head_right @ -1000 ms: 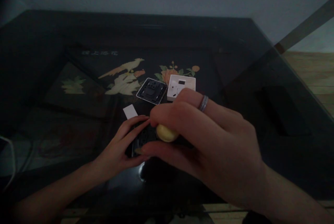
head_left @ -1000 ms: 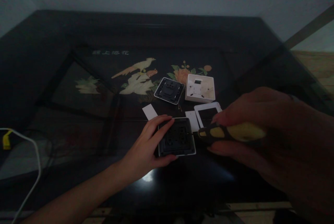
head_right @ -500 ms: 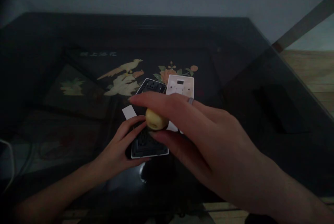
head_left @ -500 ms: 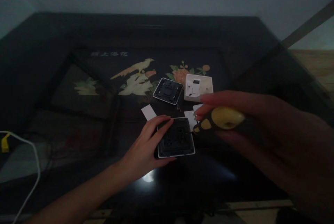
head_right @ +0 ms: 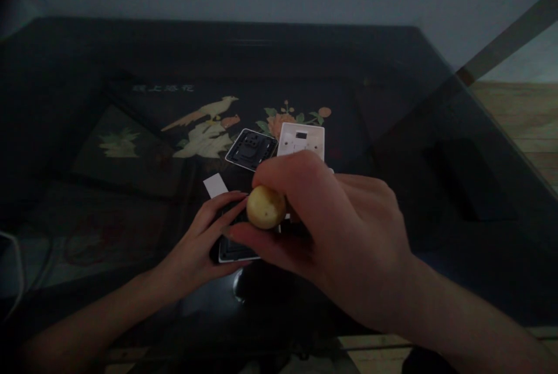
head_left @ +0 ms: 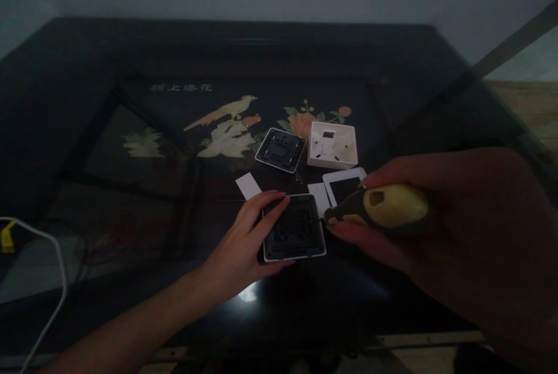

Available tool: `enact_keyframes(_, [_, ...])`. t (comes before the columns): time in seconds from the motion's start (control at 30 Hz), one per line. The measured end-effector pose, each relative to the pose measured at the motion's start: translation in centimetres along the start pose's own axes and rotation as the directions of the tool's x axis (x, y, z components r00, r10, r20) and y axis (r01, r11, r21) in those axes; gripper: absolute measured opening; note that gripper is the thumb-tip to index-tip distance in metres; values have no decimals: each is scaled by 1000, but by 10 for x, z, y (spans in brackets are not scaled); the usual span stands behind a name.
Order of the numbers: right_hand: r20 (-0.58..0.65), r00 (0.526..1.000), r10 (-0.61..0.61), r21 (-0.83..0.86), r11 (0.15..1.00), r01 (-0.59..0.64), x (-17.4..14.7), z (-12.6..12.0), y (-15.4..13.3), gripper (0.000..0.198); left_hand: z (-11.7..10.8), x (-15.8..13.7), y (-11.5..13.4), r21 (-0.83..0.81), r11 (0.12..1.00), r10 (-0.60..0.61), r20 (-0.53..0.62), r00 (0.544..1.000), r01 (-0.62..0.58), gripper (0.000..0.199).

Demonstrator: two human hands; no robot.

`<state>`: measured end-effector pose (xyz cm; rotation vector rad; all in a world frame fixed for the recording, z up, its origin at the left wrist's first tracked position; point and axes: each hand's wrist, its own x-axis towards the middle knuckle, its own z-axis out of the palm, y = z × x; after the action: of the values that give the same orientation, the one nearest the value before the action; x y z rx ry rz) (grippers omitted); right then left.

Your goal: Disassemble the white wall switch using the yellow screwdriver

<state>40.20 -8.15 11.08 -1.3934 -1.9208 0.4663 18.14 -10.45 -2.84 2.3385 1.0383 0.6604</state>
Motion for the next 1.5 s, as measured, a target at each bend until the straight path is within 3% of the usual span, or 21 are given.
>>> enact_keyframes(0.13, [-6, 993, -122, -115, 986, 120, -8, 0, 3, 27, -1, 2, 1, 7, 1000, -1, -2, 1000, 1, 86])
enact_keyframes(0.33, [-38, 974, -223, -348, 917, 196, -11, 1, 6, 40, 0, 2, 1, 7, 1000, 1, -12, 1000, 0, 86])
enact_keyframes(0.47, [-88, 931, -353, -399, 869, 292, -12, 4, 11, 36, 1, 1, 0, -2, 1000, -3, -3, 1000, 3, 84])
enact_keyframes(0.53, [-96, 929, -358, -370, 879, 301, -12, 5, 15, 29, 1, 1, 0, -6, 1000, -2, -3, 1000, 2, 86])
enact_keyframes(0.67, [-39, 967, -252, -203, 950, 239, -6, 3, 23, 17, 0, 1, 0, -3, 1000, -4, 12, 1000, 4, 90])
enact_keyframes(0.77, [-5, 992, -124, -23, 992, 123, 0, -3, 28, 13, -2, 1, 1, -18, 1000, -20, 27, 999, 21, 92])
enact_keyframes(0.87, [-60, 998, 13, 175, 985, -3, 0, -12, 37, 12, -3, 1, 1, -39, 999, -27, 52, 998, 29, 95])
enact_keyframes(1.0, [-162, 949, 272, 482, 860, -164, -16, -17, 63, 9, -4, 0, 0, -73, 997, -37, 34, 999, 40, 92])
enact_keyframes(1.07, [-69, 909, 412, 626, 727, -282, -28, -12, 81, 11, -5, -1, 0, -96, 993, -68, 36, 997, 71, 87])
enact_keyframes(1.17, [76, 843, 532, 696, 577, -427, -44, 3, 104, 18, -5, -1, 1, -123, 986, -108, 56, 993, 114, 86])
enact_keyframes(1.27, [158, 823, 545, 699, 528, -483, -51, 14, 113, 23, -7, 0, 3, -120, 984, -120, 71, 990, 128, 87])
enact_keyframes(1.5, [177, 852, 492, 623, 615, -484, -56, 17, 109, 26, -10, 1, 5, -129, 987, -79, 123, 989, 95, 86])
